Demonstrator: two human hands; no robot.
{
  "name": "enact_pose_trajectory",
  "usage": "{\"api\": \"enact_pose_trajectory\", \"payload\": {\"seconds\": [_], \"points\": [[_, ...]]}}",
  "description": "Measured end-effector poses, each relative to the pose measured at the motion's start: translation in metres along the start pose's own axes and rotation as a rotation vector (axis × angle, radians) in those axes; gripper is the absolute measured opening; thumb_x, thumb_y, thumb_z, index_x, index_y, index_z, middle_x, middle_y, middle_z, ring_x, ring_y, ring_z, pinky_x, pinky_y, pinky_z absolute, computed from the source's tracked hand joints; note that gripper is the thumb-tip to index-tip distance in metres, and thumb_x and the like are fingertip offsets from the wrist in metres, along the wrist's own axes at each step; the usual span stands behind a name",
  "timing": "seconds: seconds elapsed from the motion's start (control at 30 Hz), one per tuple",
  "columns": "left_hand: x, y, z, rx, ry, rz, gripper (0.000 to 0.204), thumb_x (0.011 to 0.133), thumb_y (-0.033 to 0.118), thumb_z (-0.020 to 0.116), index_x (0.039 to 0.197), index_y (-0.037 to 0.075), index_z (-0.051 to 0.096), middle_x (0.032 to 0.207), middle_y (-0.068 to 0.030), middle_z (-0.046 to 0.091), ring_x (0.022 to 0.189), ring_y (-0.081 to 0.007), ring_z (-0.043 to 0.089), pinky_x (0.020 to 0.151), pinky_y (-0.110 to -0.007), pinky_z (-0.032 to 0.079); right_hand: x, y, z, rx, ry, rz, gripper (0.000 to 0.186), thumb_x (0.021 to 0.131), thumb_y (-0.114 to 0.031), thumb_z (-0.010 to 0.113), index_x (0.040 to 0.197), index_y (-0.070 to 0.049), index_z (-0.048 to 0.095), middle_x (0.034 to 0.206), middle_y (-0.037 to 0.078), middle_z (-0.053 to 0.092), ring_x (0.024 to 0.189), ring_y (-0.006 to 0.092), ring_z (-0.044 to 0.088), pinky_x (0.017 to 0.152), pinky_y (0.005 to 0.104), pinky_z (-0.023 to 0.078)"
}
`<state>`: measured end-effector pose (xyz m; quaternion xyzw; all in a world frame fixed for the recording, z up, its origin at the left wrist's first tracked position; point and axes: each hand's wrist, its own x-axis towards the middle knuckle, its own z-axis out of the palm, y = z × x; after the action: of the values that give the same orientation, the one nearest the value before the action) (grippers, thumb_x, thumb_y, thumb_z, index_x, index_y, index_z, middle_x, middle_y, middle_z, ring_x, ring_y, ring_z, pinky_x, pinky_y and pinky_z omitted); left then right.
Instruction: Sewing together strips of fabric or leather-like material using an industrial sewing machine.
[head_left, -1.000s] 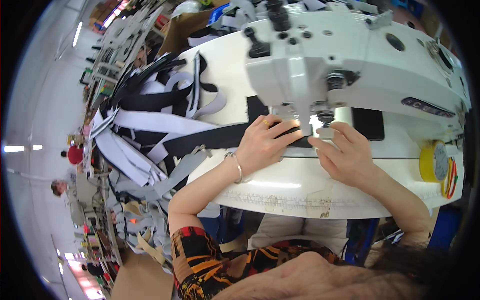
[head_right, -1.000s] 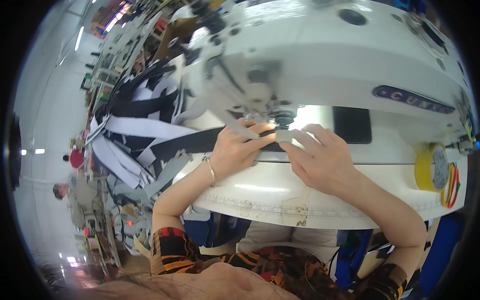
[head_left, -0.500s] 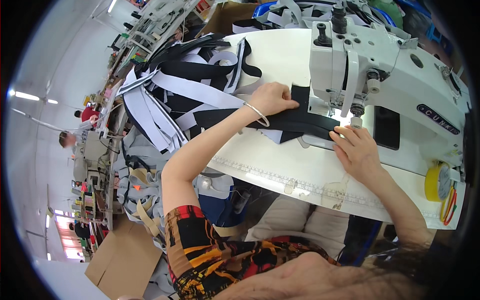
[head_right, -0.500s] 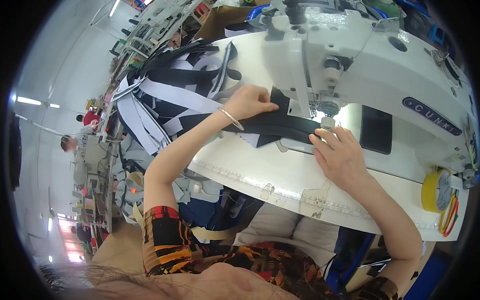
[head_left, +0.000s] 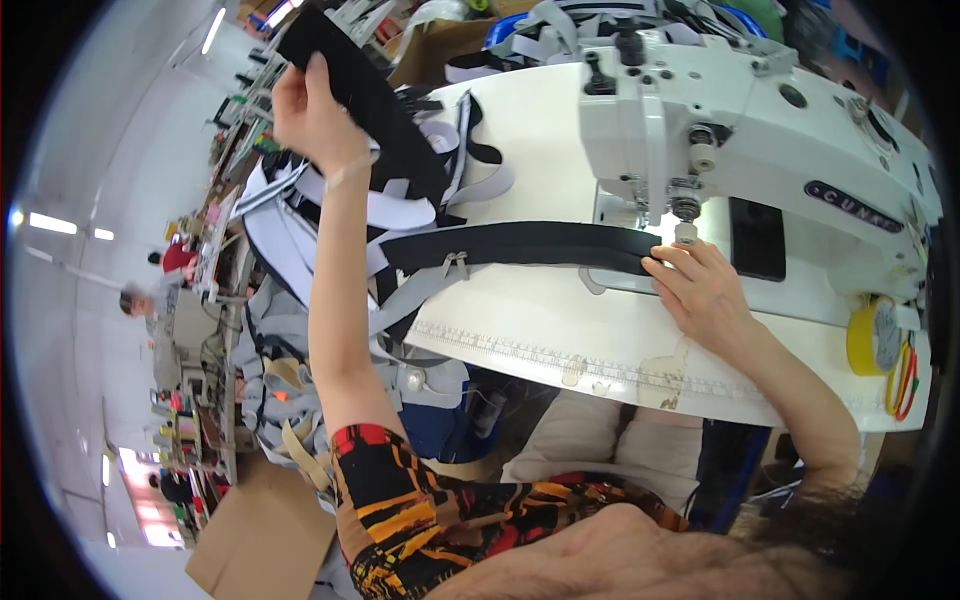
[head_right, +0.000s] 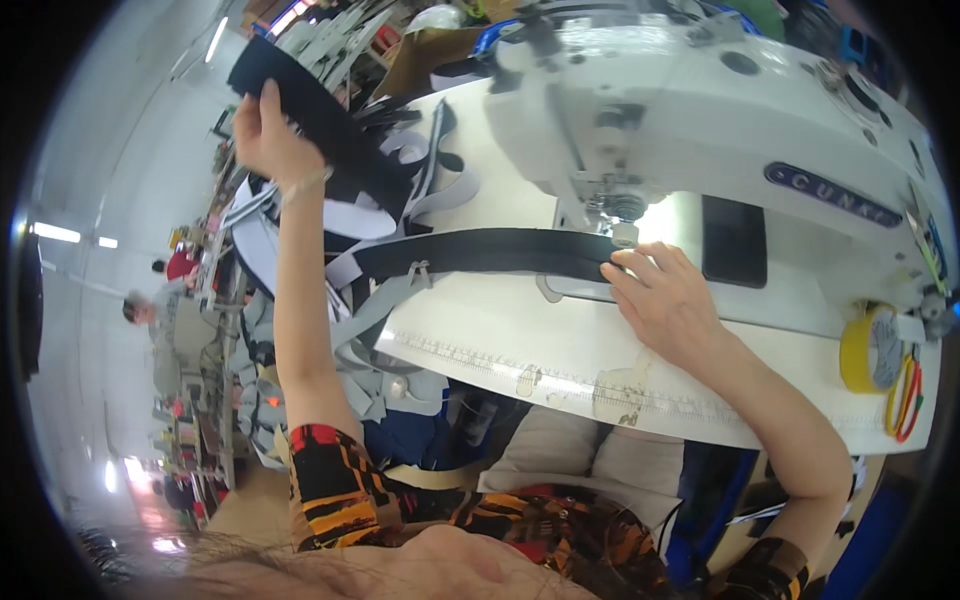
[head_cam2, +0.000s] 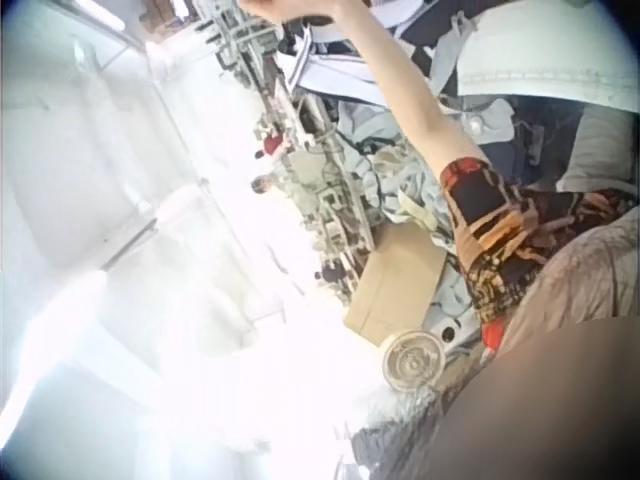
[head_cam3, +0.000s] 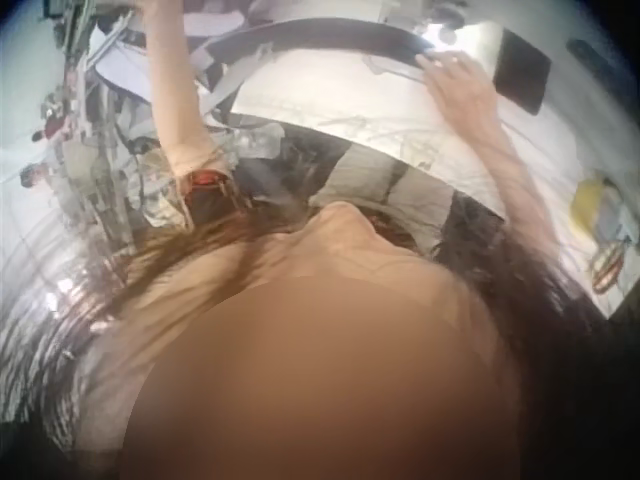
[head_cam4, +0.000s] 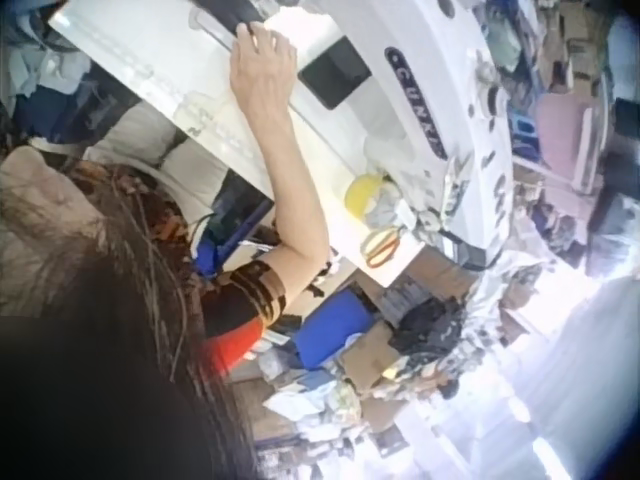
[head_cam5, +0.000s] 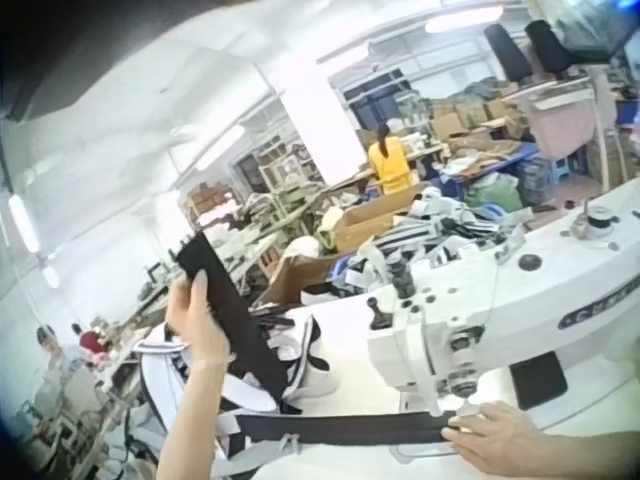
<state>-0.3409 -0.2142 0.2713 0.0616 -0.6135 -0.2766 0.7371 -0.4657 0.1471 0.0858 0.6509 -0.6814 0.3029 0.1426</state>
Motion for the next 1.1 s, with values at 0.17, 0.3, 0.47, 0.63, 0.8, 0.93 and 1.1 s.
{"api": "enact_pose_trajectory", "payload": {"seconds": [0.17, 0.3, 0.47, 0.63, 0.8, 0.93, 1.1], "points": [[-0.125, 0.069, -0.020, 0.435, -0.796, 0.647, 0.029, 0.068, -0.008, 0.070, 0.091, 0.007, 0.071, 0.086, -0.0070, 0.066, 0.072, -0.0216, 0.061, 0.064, -0.031, 0.049, -0.001, 0.001, 0.002, -0.044, -0.003, -0.010, 0.029, 0.078, -0.011, 0.071, 0.106, -0.005, 0.068, 0.111, 0.005, 0.062, 0.104, 0.0243, 0.056, 0.090, 0.0376, 0.047], [-0.189, 0.069, -0.008, 0.253, -1.081, 0.455, 0.032, 0.064, -0.004, 0.073, 0.092, 0.012, 0.074, 0.086, -0.0022, 0.064, 0.066, -0.0171, 0.058, 0.054, -0.028, 0.048, 0.000, 0.000, 0.004, -0.037, 0.016, -0.031, 0.028, 0.077, -0.012, 0.071, 0.103, -0.005, 0.068, 0.109, 0.005, 0.061, 0.105, 0.0243, 0.056, 0.089, 0.0380, 0.047], [-0.215, 0.061, -0.002, 0.170, -1.209, 0.379, 0.034, 0.065, -0.001, 0.071, 0.097, 0.009, 0.072, 0.099, -0.0064, 0.066, 0.084, -0.0247, 0.064, 0.069, -0.034, 0.054, -0.001, 0.000, 0.005, -0.004, -0.016, -0.024, 0.023, 0.075, -0.011, 0.071, 0.097, -0.003, 0.067, 0.104, 0.007, 0.060, 0.107, 0.0258, 0.055, 0.091, 0.0399, 0.047], [-0.219, 0.060, -0.006, 0.121, -1.308, 0.233, 0.029, 0.073, 0.006, 0.074, 0.100, 0.005, 0.067, 0.118, -0.0103, 0.065, 0.109, -0.0325, 0.063, 0.091, -0.045, 0.051, 0.003, -0.002, 0.001, 0.006, -0.037, -0.004, 0.024, 0.073, -0.010, 0.071, 0.096, -0.003, 0.066, 0.104, 0.009, 0.059, 0.107, 0.0265, 0.055, 0.092, 0.0413, 0.047], [-0.215, 0.062, -0.003, 0.183, -1.359, 0.257, 0.030, 0.075, 0.012, 0.075, 0.104, 0.007, 0.065, 0.123, -0.0097, 0.063, 0.115, -0.0324, 0.060, 0.096, -0.047, 0.046, 0.003, -0.001, 0.001, 0.023, -0.038, 0.002, 0.024, 0.073, -0.009, 0.072, 0.095, -0.002, 0.066, 0.099, 0.011, 0.057, 0.106, 0.0279, 0.055, 0.090, 0.0407, 0.048], [-0.214, 0.062, 0.001, 0.177, -1.371, 0.292, 0.034, 0.076, 0.016, 0.076, 0.108, 0.012, 0.067, 0.122, -0.0083, 0.063, 0.107, -0.0297, 0.061, 0.093, -0.047, 0.046, 0.003, -0.002, -0.002, 0.017, -0.041, 0.002, 0.023, 0.073, -0.009, 0.073, 0.094, -0.002, 0.066, 0.098, 0.011, 0.057, 0.105, 0.0280, 0.055, 0.089, 0.0406, 0.048], [-0.213, 0.063, 0.001, 0.194, -1.356, 0.331, 0.035, 0.075, 0.017, 0.077, 0.109, 0.014, 0.068, 0.119, -0.0062, 0.064, 0.098, -0.0269, 0.061, 0.088, -0.045, 0.046, 0.003, -0.002, -0.001, 0.028, -0.034, 0.012, 0.022, 0.072, -0.009, 0.073, 0.091, -0.002, 0.065, 0.098, 0.012, 0.057, 0.104, 0.0283, 0.055, 0.088, 0.0406, 0.048]]}}
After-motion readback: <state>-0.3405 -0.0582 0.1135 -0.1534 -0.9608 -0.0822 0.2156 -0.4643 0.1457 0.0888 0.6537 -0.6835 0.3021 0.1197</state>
